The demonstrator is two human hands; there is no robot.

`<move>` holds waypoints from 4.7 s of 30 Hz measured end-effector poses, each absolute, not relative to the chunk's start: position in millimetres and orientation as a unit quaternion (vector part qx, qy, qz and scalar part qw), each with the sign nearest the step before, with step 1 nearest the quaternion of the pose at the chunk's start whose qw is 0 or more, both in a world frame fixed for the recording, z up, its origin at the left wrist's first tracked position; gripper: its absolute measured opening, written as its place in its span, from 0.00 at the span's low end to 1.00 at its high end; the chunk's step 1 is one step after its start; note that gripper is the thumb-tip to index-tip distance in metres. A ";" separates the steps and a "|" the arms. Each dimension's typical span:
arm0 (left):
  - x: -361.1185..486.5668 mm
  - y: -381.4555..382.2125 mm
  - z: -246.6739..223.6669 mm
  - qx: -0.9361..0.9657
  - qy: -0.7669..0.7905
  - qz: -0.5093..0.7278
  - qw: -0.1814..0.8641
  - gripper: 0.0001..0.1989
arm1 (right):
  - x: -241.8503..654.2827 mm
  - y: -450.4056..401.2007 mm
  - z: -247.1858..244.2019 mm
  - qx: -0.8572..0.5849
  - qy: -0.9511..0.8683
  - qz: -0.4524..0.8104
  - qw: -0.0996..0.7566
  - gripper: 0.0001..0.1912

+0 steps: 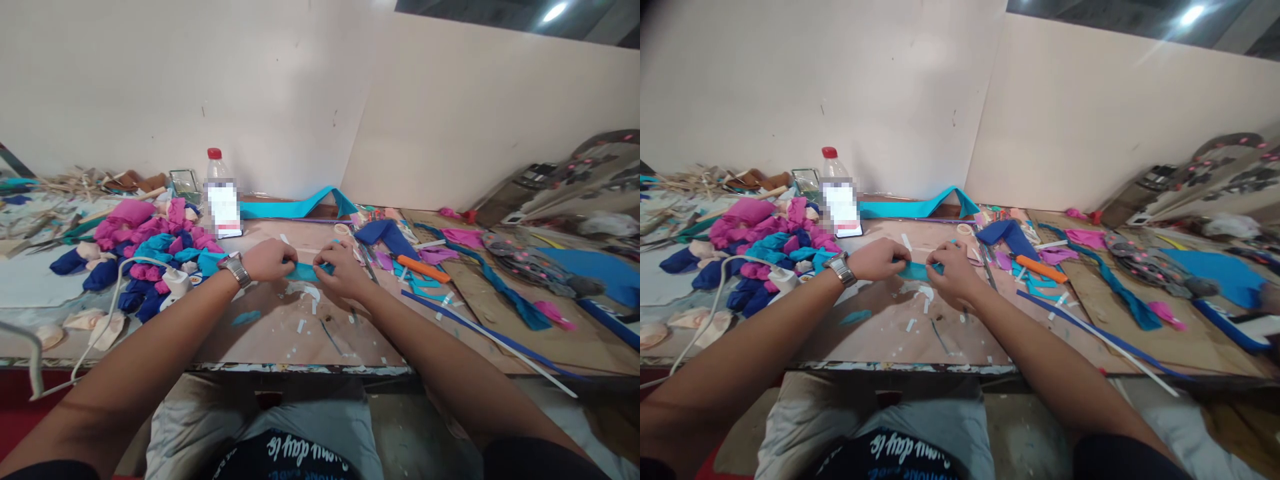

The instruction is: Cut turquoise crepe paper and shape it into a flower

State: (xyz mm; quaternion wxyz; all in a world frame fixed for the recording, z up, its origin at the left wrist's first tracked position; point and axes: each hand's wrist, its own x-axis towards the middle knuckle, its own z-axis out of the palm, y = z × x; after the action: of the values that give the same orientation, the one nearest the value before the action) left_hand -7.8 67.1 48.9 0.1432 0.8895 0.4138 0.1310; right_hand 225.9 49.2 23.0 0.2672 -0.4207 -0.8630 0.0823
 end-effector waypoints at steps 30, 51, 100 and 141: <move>-6.1 67.8 44.9 0.909 0.344 0.070 0.225 0.21 | 224.1 45.9 22.4 -0.351 -0.897 0.096 0.252 0.06; -2.2 65.8 40.1 0.895 0.363 0.090 0.244 0.19 | 224.7 48.6 19.9 -0.337 -0.898 0.086 0.269 0.05; -3.9 67.0 45.0 0.869 0.360 0.066 0.332 0.12 | 224.8 48.8 21.8 -0.252 -0.926 0.025 0.278 0.12; -18.4 73.5 54.0 0.879 0.387 0.088 0.264 0.12 | 230.9 56.1 16.1 -0.308 -0.884 0.042 0.350 0.09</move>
State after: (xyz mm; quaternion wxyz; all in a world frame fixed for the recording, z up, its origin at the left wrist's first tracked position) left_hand -18.4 73.5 54.0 0.2641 0.8791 0.3867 0.0882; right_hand 230.9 56.1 16.1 0.3501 -0.3084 -0.8835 0.0419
